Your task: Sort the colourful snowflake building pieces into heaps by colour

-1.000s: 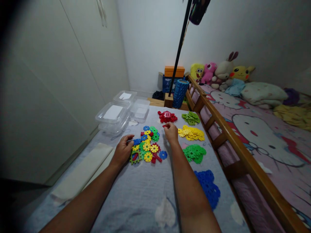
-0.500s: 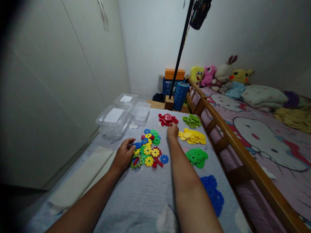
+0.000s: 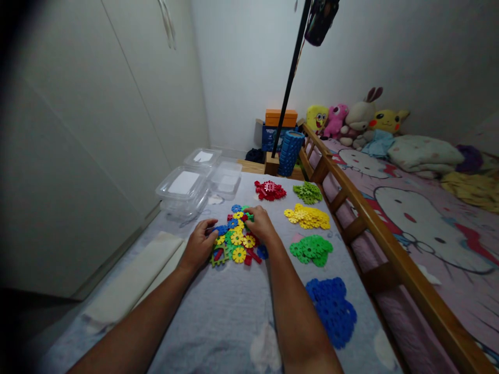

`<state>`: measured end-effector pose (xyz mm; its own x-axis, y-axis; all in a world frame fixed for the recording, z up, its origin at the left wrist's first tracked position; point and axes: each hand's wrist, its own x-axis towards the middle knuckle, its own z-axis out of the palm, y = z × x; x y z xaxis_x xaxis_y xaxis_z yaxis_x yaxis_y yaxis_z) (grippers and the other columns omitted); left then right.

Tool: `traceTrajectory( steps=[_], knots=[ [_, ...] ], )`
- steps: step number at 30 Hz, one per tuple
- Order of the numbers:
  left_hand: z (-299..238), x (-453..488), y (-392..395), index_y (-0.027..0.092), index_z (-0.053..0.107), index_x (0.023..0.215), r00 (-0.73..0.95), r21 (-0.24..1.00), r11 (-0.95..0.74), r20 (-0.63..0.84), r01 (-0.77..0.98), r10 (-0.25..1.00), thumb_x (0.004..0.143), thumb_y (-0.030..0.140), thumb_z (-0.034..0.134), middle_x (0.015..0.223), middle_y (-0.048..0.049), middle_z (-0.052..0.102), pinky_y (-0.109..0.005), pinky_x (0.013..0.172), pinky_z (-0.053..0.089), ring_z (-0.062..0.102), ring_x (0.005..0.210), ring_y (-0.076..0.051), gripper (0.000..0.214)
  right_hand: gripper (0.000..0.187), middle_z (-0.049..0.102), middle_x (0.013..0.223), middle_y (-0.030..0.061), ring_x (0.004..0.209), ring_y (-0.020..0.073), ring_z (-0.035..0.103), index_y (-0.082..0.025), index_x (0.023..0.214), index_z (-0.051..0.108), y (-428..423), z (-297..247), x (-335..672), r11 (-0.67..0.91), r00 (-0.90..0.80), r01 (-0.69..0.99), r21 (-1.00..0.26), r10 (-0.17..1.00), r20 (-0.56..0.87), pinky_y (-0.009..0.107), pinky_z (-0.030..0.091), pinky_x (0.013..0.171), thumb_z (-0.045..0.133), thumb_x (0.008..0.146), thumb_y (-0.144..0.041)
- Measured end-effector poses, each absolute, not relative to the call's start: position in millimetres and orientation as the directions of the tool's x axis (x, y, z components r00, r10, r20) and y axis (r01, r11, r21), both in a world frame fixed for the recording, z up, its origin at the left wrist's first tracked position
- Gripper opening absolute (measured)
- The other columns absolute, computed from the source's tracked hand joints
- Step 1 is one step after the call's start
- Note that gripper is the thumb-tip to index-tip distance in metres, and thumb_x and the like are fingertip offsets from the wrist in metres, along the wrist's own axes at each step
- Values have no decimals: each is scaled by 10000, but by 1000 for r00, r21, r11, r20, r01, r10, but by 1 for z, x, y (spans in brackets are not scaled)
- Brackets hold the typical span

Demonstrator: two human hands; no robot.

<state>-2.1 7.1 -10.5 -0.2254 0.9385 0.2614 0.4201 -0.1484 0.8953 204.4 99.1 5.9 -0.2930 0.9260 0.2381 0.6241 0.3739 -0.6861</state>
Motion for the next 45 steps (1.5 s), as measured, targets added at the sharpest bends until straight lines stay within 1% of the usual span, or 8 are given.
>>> traceTrajectory(
  steps=[6,10,15,20,30,38,42,45],
  knots=[
    [-11,-3,7,186,632,1117,-214,887,-144,259,438,942,839,273,549,1165,-97,639,-418,978,513,625,1097,-234,303,163,658,876,21,753,144,571,-187,886,715,97,5,206,324,-214,616,-718,946,243,268,460,760,610,760,-187],
    [-12,-3,8,182,627,1126,-199,883,-149,260,444,945,842,275,549,1161,-101,638,-429,980,513,623,1100,-238,309,196,680,836,35,722,159,576,-169,868,710,111,2,222,245,-18,570,-785,958,286,265,450,705,593,750,-272],
    [-11,-3,7,187,626,1122,-199,886,-151,260,438,945,845,278,553,1163,-96,638,-417,969,520,634,1090,-234,301,265,677,732,37,659,184,578,-158,888,718,142,-5,239,5,294,577,-817,932,213,276,434,659,582,691,-271],
    [-9,-2,7,190,633,1112,-201,885,-149,259,441,945,841,266,551,1158,-91,642,-410,969,519,638,1076,-228,294,264,701,742,53,689,203,608,-163,864,712,176,-9,245,-70,423,539,-840,884,198,286,466,703,578,650,-240],
    [-13,-4,7,196,638,1097,-191,877,-163,274,451,943,839,265,556,1140,-85,644,-408,977,512,634,1077,-229,279,401,735,952,102,885,215,656,-135,1025,695,191,-9,239,-12,409,546,-838,876,254,309,485,885,490,685,-194],
    [-12,-3,7,198,633,1106,-185,875,-162,271,456,945,841,263,559,1145,-86,644,-408,982,509,631,1087,-230,283,310,723,934,98,843,205,646,-143,941,673,171,-2,244,46,382,437,-898,894,232,319,500,839,524,685,-237],
    [-13,-3,8,192,630,1110,-187,875,-155,266,459,946,839,261,559,1142,-87,645,-414,991,503,629,1086,-230,289,287,690,795,38,708,184,618,-156,913,675,145,2,238,80,174,386,-919,972,158,299,505,701,570,684,-293],
    [-13,-3,8,196,629,1116,-183,878,-160,267,451,946,839,253,556,1140,-86,644,-408,985,506,632,1085,-227,292,264,692,811,28,746,181,621,-165,921,691,122,5,227,208,-85,452,-867,978,190,304,501,735,590,706,-279]
  ],
)
